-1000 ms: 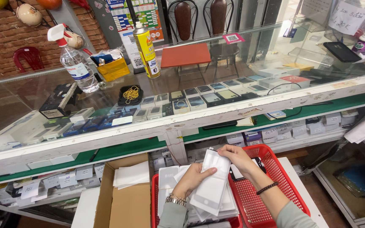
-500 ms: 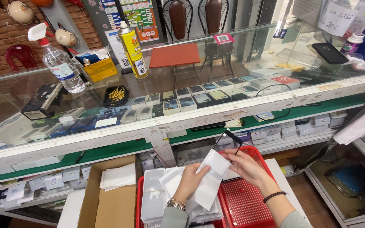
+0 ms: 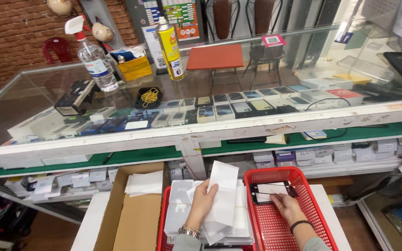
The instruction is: The person repeatedly picks white pouches from a red basket, places them into a cardboard box, and then moves them back into the basket. The cycle continues throughout the clip without a visible final state.
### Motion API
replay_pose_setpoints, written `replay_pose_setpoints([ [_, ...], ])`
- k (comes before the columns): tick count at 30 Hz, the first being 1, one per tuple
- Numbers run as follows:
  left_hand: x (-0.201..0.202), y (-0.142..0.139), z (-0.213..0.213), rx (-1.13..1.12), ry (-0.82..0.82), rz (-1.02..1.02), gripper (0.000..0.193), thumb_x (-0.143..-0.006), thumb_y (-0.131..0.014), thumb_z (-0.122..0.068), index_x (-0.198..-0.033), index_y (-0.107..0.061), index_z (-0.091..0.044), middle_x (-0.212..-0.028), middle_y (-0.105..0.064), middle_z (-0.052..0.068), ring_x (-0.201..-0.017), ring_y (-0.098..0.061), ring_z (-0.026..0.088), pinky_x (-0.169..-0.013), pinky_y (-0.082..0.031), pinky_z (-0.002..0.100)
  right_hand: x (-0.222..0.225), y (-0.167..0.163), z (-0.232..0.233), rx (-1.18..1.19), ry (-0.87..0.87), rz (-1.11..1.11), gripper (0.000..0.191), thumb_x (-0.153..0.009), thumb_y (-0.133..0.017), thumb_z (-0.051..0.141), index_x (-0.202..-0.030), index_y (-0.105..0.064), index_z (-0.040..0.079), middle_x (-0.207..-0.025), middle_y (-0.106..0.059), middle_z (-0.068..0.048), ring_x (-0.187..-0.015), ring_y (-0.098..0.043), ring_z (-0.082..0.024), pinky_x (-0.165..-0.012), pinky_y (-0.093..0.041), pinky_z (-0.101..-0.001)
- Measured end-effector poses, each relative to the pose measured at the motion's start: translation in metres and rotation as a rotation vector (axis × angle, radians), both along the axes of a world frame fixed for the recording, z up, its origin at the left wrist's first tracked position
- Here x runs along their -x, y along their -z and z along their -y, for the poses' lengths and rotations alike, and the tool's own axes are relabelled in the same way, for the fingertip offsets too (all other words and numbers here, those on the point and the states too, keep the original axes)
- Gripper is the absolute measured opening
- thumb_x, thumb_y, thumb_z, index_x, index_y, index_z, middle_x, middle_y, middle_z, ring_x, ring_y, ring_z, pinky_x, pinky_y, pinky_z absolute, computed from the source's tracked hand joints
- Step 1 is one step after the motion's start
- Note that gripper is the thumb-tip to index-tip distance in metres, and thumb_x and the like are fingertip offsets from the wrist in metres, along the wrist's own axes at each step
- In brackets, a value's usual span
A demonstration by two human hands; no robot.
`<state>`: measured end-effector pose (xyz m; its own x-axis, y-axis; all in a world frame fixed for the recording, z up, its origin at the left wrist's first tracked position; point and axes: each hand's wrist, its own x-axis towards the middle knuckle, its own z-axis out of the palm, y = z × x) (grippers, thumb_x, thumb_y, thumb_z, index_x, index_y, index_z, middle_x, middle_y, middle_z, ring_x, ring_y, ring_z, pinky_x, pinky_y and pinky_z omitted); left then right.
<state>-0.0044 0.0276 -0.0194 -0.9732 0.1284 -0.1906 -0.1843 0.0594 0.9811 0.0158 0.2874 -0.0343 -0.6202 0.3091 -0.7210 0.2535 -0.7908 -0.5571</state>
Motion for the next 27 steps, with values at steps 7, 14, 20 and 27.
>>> replay_pose_setpoints([
  [7,0.002,-0.034,0.053,-0.156,-0.147,0.14,0.03,-0.094,-0.067,-0.016,-0.12,-0.063,-0.002,-0.097,-0.076,0.012,-0.083,-0.071,0.015,-0.073,-0.055,0.027,0.027,-0.012,0.028,0.004,0.003,0.012,0.05,-0.101,-0.052,0.025,-0.147,-0.046,0.008,-0.152,-0.052,-0.016,-0.141,-0.049,-0.039,-0.107,-0.044,-0.0604],
  [14,0.033,-0.039,0.161,-0.452,-0.806,0.063,0.021,-0.092,-0.07,-0.009,-0.108,-0.068,0.004,-0.094,-0.073,0.01,-0.073,-0.065,0.016,-0.066,-0.055,0.029,0.054,-0.027,0.082,-0.236,-0.186,-0.282,0.053,-0.109,-0.05,0.025,-0.152,-0.034,-0.001,-0.138,-0.053,-0.02,-0.127,-0.056,-0.032,-0.108,-0.05,-0.046],
  [20,0.052,-0.035,0.205,-0.457,-1.036,0.166,0.02,-0.088,-0.07,0.005,-0.103,-0.064,0.017,-0.091,-0.063,0.018,-0.067,-0.063,0.02,-0.068,-0.062,0.038,0.062,-0.049,0.136,-0.491,-0.662,-0.338,0.042,-0.105,-0.047,0.023,-0.138,-0.06,0.002,-0.112,-0.071,-0.016,-0.095,-0.065,-0.02,-0.087,-0.055,-0.0352],
  [27,0.063,-0.043,0.205,-0.344,-1.196,0.261,0.033,-0.078,-0.076,0.01,-0.105,-0.06,0.02,-0.097,-0.067,0.025,-0.07,-0.07,0.034,-0.059,-0.065,0.038,0.069,-0.049,0.163,-0.609,-0.837,-0.268,0.038,-0.102,-0.051,0.029,-0.131,-0.066,0.01,-0.105,-0.075,-0.006,-0.09,-0.067,-0.014,-0.083,-0.056,-0.0304],
])
